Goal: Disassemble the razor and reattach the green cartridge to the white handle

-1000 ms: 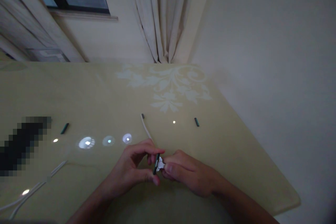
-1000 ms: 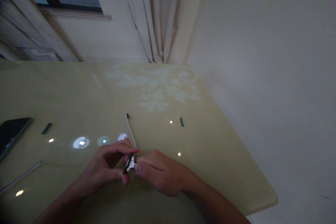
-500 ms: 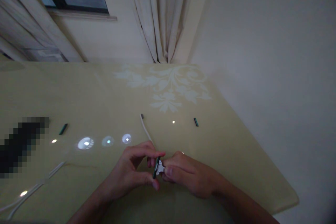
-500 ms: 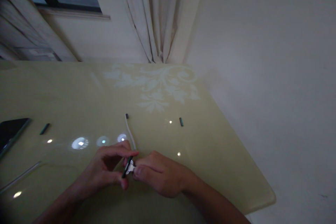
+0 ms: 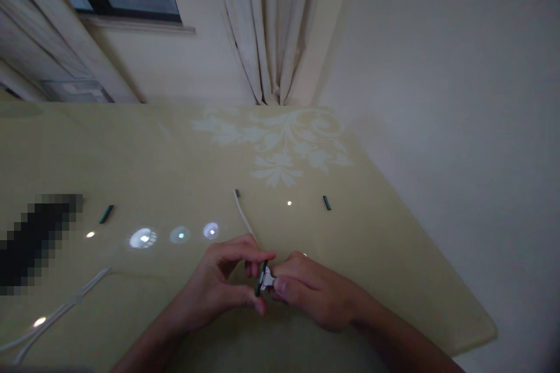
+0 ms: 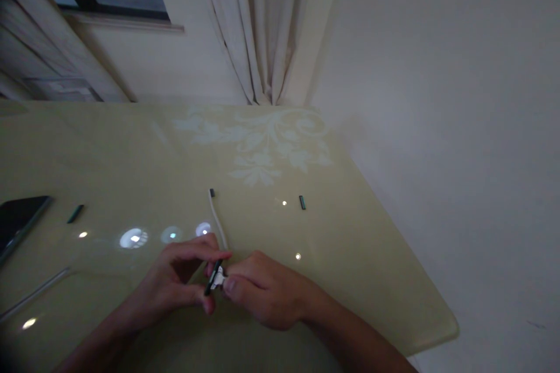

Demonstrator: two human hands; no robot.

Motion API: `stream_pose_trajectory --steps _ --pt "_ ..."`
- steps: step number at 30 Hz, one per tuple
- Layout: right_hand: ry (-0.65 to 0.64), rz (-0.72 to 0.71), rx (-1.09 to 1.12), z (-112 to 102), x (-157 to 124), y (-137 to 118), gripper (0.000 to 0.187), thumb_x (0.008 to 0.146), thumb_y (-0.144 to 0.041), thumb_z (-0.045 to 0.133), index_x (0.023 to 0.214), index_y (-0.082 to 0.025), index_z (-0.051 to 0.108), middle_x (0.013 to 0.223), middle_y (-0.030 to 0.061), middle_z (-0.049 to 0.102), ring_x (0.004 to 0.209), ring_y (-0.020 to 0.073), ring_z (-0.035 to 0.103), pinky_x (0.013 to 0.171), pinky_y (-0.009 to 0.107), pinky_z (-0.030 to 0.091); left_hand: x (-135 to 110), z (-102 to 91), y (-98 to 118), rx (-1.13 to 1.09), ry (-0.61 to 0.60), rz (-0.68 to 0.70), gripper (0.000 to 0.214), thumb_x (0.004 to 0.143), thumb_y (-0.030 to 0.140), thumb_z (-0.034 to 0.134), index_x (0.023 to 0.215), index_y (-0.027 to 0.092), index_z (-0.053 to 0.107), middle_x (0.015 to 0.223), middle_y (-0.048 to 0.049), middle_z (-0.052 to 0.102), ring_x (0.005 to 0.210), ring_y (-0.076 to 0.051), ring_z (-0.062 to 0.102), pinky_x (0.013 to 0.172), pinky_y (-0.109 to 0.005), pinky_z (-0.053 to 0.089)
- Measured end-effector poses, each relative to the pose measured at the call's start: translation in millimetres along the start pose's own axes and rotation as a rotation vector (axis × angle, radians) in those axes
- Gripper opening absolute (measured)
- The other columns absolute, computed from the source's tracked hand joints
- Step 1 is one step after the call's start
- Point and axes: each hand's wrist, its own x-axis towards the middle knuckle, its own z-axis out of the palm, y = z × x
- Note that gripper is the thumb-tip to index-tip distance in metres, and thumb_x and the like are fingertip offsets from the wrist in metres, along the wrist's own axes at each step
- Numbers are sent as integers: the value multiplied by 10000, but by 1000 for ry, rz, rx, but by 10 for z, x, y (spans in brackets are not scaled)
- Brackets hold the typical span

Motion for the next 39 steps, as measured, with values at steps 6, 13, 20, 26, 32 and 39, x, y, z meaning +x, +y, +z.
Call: stream_pose_trajectory --steps 6,13,20,26,32,39 --pt "42 47 -1 31 -5 28 540 1122 -605 352 755 -218 437 707 -39 427 665 144 407 664 295 324 18 10 5 7 -23 8 539 650 305 1045 1162 321 877 822 -11 701 770 -155 641 706 -255 513" --pt "66 -10 111 61 24 40 529 1131 -593 358 773 -214 451 694 -50 401 623 127 370 638 287 309 10 -4 34 -47 -22 -39 533 689 330 1029 1195 308 865 836 -3 670 802 -152 632 737 -251 490" --pt "76 -7 102 53 7 39 513 1129 -567 379 772 -207 457 691 -49 391 620 121 368 625 276 302 4 -24 -17 -98 -38 -45 513 705 311 1025 1188 281 856 849 0 658 806 -147 614 741 -247 476" --pt "62 4 111 45 5 47 533 1125 -603 376 778 -209 467 694 -47 409 622 124 382 627 279 310 4 -20 3 -98 -43 -72 504 692 337 1030 1158 270 850 861 0 670 806 -147 601 735 -245 474" --pt "66 -20 130 53 16 41 537 1123 -616 368 770 -216 432 692 -50 393 611 123 356 625 285 299 12 -19 -5 -69 -15 -17 502 677 369 1032 1141 266 869 843 -14 672 785 -156 603 709 -259 470" --pt "64 -2 171 47 24 28 554 1116 -636 372 754 -220 429 682 -49 392 613 127 350 626 289 302 22 -14 19 -47 -11 -14 463 723 368 1011 1155 280 869 835 -18 675 806 -167 628 744 -273 487"
